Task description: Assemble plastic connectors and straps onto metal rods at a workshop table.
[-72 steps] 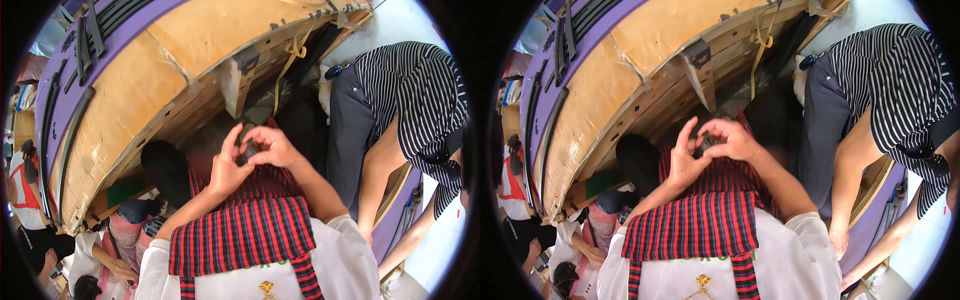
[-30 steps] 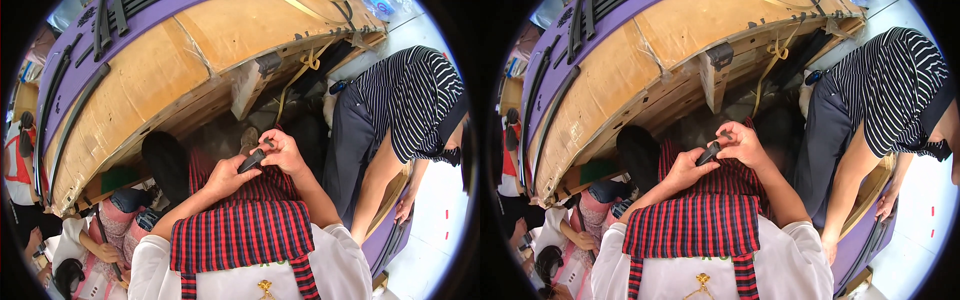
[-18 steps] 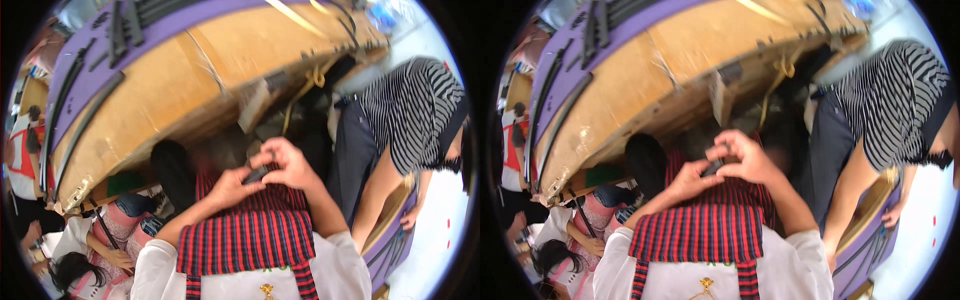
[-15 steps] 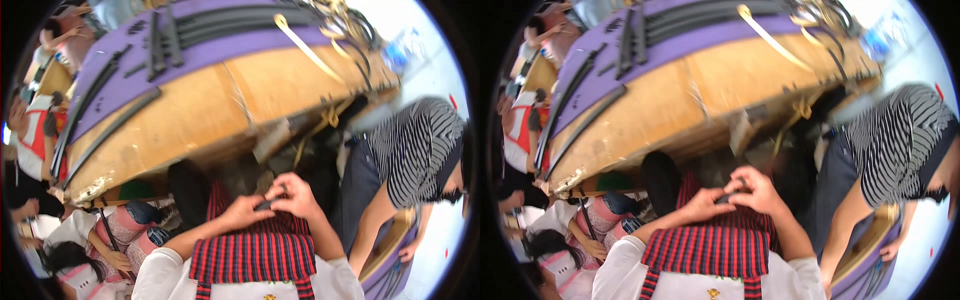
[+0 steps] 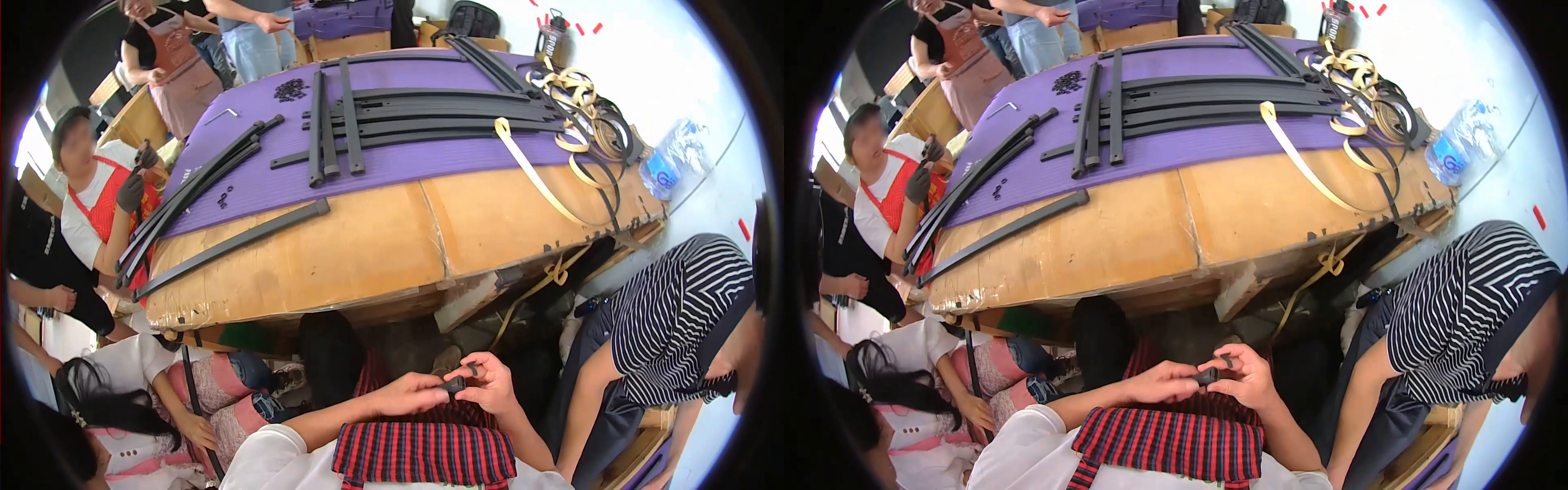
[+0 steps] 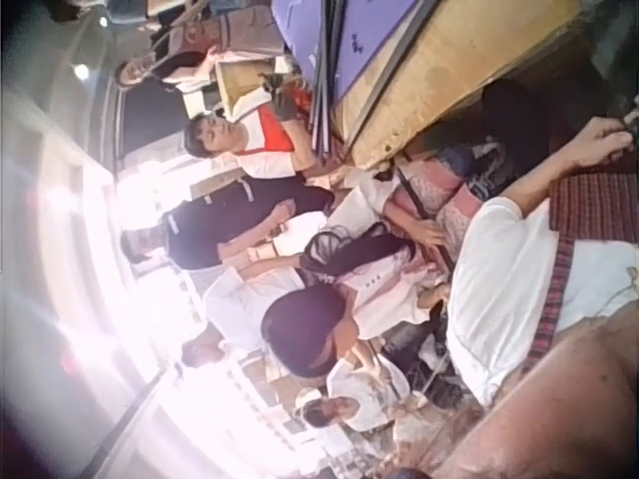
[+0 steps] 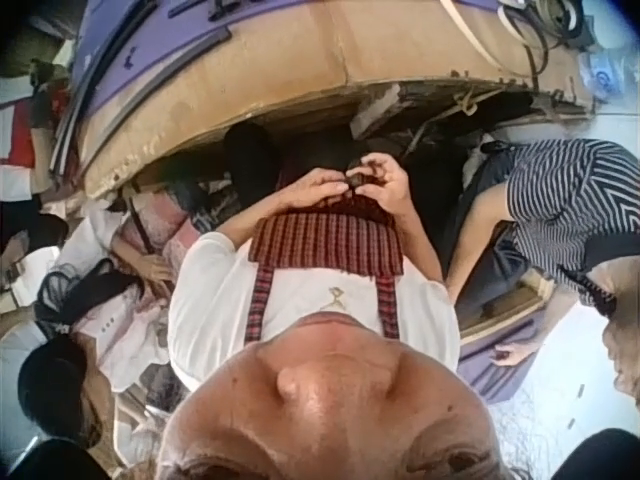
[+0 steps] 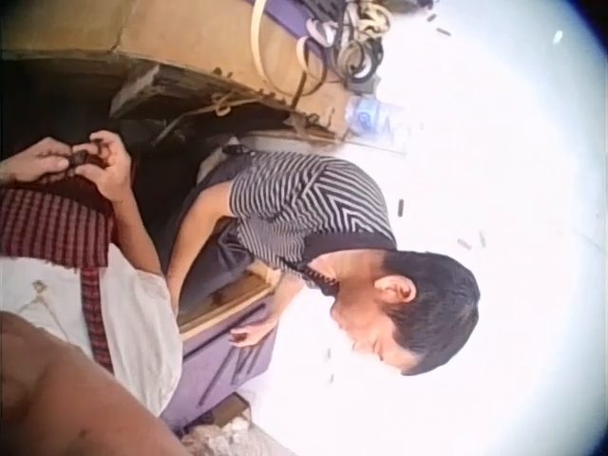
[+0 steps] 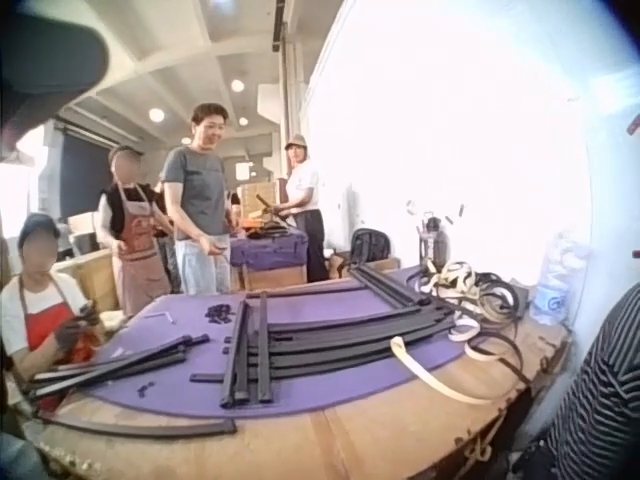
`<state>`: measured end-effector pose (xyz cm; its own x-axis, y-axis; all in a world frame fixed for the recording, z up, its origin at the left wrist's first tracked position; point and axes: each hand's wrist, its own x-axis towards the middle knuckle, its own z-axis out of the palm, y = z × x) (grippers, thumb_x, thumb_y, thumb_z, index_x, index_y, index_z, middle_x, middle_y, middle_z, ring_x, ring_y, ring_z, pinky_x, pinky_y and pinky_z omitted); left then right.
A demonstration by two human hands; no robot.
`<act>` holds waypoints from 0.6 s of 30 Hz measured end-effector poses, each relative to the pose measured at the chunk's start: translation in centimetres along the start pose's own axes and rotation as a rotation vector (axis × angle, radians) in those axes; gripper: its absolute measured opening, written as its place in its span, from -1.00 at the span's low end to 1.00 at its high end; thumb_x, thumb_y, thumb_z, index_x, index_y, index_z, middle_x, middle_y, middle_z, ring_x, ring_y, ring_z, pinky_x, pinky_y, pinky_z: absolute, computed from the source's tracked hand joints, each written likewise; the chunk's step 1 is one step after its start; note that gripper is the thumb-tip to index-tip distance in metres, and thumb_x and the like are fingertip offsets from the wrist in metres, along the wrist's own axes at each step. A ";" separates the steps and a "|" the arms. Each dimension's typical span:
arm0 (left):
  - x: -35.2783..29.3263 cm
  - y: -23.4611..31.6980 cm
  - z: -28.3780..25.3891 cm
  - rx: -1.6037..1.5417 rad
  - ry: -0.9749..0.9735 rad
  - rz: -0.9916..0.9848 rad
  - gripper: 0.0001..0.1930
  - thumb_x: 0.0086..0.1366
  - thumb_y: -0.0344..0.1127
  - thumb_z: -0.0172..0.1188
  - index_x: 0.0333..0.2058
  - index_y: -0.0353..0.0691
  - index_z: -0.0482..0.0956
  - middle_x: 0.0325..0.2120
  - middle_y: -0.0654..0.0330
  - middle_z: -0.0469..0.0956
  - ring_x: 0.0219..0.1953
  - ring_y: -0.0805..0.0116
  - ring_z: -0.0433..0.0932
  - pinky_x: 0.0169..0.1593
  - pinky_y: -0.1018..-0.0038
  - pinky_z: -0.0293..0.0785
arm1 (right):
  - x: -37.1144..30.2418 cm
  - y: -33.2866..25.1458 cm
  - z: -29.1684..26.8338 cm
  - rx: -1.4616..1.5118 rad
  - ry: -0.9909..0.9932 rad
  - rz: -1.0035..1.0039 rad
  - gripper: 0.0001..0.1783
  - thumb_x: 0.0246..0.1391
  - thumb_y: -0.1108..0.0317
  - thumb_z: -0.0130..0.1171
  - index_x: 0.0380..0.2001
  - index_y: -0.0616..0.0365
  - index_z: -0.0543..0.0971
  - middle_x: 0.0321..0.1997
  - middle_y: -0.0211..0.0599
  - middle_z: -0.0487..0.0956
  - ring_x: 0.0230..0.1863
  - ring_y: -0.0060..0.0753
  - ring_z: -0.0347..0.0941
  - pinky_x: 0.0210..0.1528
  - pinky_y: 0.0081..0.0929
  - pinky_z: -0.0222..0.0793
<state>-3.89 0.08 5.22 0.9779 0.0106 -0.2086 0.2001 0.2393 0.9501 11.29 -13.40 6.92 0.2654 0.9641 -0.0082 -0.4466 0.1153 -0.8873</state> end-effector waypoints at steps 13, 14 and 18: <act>0.7 1.6 1.4 -0.155 -0.082 -0.247 -0.40 0.24 0.22 -0.21 -0.49 -0.24 0.52 -0.74 0.32 0.36 -0.71 0.63 0.29 -0.66 0.70 0.19 | -1.7 0.4 -0.5 -0.302 -0.071 -0.019 -0.42 -0.17 0.66 0.20 -0.03 0.26 0.25 -0.16 -0.17 0.48 -0.18 -0.41 0.45 -0.13 -0.47 0.38; 0.9 1.8 1.4 -0.126 -0.017 -0.245 -0.42 0.25 0.20 -0.20 -0.49 -0.23 0.52 -0.74 0.33 0.36 -0.70 0.63 0.29 -0.66 0.70 0.19 | -1.4 0.6 -0.5 -0.280 -0.044 -0.026 -0.42 -0.16 0.68 0.18 -0.03 0.25 0.24 -0.18 -0.19 0.47 -0.18 -0.41 0.45 -0.15 -0.49 0.39; 1.3 2.1 1.4 -0.070 0.208 -0.184 -0.51 0.28 0.09 -0.15 -0.47 -0.23 0.52 -0.72 0.36 0.36 -0.68 0.66 0.27 -0.62 0.71 0.20 | -1.0 1.3 0.2 -0.172 0.149 -0.025 -0.45 -0.10 0.69 0.10 -0.01 0.22 0.20 -0.12 -0.11 0.47 -0.15 -0.39 0.44 -0.15 -0.46 0.39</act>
<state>-2.15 -0.74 7.29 0.8906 0.1582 -0.4263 0.3617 0.3217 0.8750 10.27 -14.21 5.83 0.4035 0.9140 -0.0417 -0.2892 0.0842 -0.9535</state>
